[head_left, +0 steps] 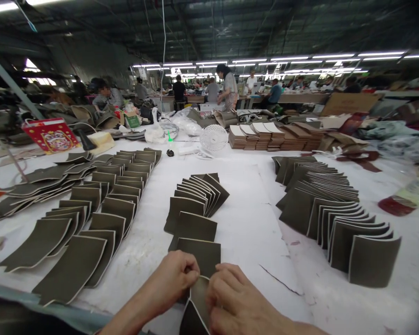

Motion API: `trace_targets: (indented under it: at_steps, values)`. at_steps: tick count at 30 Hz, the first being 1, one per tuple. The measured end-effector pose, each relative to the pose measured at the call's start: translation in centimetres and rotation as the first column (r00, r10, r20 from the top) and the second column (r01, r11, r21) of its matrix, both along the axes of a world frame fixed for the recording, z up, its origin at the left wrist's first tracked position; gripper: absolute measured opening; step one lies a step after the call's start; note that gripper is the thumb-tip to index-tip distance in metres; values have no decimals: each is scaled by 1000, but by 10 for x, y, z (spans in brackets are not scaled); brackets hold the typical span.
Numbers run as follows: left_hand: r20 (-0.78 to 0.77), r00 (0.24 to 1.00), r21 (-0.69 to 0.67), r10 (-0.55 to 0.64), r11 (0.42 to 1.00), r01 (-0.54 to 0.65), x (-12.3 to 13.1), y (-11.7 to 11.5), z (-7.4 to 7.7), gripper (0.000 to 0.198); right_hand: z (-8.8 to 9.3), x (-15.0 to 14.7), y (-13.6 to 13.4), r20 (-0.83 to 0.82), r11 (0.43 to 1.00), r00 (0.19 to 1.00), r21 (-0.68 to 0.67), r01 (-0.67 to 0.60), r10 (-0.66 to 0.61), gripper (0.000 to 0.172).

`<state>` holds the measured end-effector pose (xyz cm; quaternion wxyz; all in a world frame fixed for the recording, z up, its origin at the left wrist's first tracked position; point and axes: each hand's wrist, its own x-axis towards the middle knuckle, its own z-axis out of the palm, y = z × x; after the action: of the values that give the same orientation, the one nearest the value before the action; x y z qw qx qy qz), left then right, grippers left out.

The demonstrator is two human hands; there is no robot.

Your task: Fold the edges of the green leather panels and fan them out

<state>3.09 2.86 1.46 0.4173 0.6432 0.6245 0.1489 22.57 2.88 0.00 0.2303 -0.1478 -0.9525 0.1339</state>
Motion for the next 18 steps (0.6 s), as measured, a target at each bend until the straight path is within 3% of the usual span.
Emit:
trace_targets:
  at_steps: [3, 7, 10, 13, 18]
  values:
    - [203, 976, -75, -77, 993, 94, 1, -1, 1, 16, 7, 2, -1, -125, 985, 992, -174, -4, -18, 30]
    - [430, 897, -170, -98, 968, 187, 5, -16, -21, 22, -12, 6, -2, -9, 941, 999, -336, 37, -43, 27]
    - [415, 910, -211, -10, 972, 107, 2, -33, -35, 35, -34, 11, -11, 110, 891, 988, -431, 142, -105, 25]
    - [413, 911, -211, -14, 971, 110, -7, -47, -32, 47, -38, 15, -20, 206, 809, 965, -531, 251, -164, 19]
    - [188, 976, -184, -106, 973, 141, -14, -56, -17, 21, -26, 13, -20, 292, 765, 945, -572, 296, -148, 15]
